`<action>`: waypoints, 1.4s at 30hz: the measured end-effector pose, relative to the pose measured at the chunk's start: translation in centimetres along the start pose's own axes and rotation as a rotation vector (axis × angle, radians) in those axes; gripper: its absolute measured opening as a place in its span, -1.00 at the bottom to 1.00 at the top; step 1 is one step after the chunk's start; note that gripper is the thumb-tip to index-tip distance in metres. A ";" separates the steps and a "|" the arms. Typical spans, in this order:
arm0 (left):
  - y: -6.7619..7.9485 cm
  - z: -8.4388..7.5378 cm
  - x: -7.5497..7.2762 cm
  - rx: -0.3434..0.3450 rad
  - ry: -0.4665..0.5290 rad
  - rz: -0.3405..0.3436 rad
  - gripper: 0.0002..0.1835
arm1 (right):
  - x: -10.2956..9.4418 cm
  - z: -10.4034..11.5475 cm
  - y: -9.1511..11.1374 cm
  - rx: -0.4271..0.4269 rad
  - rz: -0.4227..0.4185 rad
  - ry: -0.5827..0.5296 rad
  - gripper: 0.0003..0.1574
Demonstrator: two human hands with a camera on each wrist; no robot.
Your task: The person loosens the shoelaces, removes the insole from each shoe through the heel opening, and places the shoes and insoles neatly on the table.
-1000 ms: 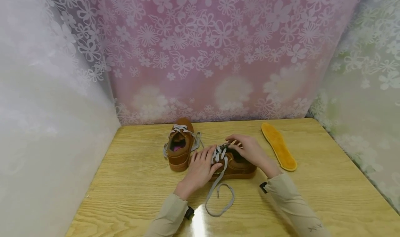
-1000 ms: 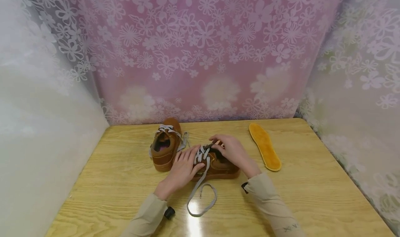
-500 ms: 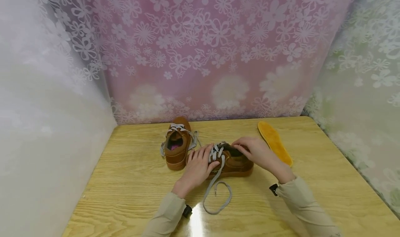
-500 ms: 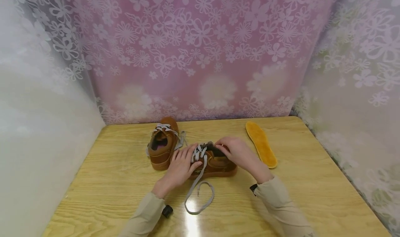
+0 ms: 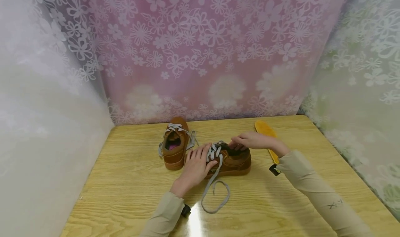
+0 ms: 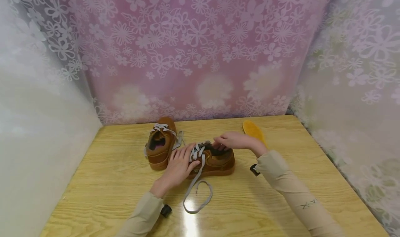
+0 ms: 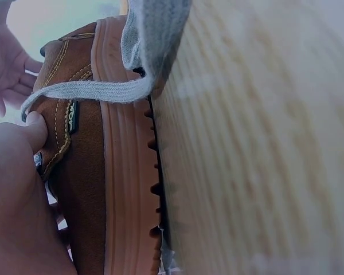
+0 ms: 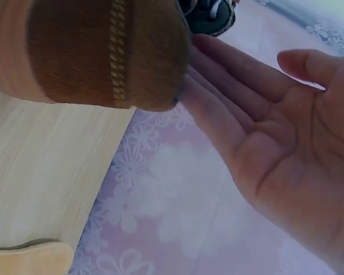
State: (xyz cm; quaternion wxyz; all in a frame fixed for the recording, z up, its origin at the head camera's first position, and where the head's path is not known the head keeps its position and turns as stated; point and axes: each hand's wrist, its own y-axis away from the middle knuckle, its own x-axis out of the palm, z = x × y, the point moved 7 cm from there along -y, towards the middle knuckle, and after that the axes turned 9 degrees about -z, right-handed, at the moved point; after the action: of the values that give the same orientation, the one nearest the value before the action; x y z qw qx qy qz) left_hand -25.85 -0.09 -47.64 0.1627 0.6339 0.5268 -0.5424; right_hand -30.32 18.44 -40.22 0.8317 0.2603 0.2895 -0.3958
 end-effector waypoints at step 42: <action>0.2 -0.3 -0.4 0.026 0.019 -0.037 -0.32 | 2.7 -0.3 -5.0 0.312 0.534 0.165 -0.58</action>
State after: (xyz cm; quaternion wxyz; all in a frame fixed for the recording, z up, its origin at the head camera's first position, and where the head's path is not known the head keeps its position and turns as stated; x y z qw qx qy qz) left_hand -25.45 -0.09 -47.23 0.1395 0.6310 0.5330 -0.5462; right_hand -33.04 14.51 -43.31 0.8299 0.4829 0.2130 -0.1808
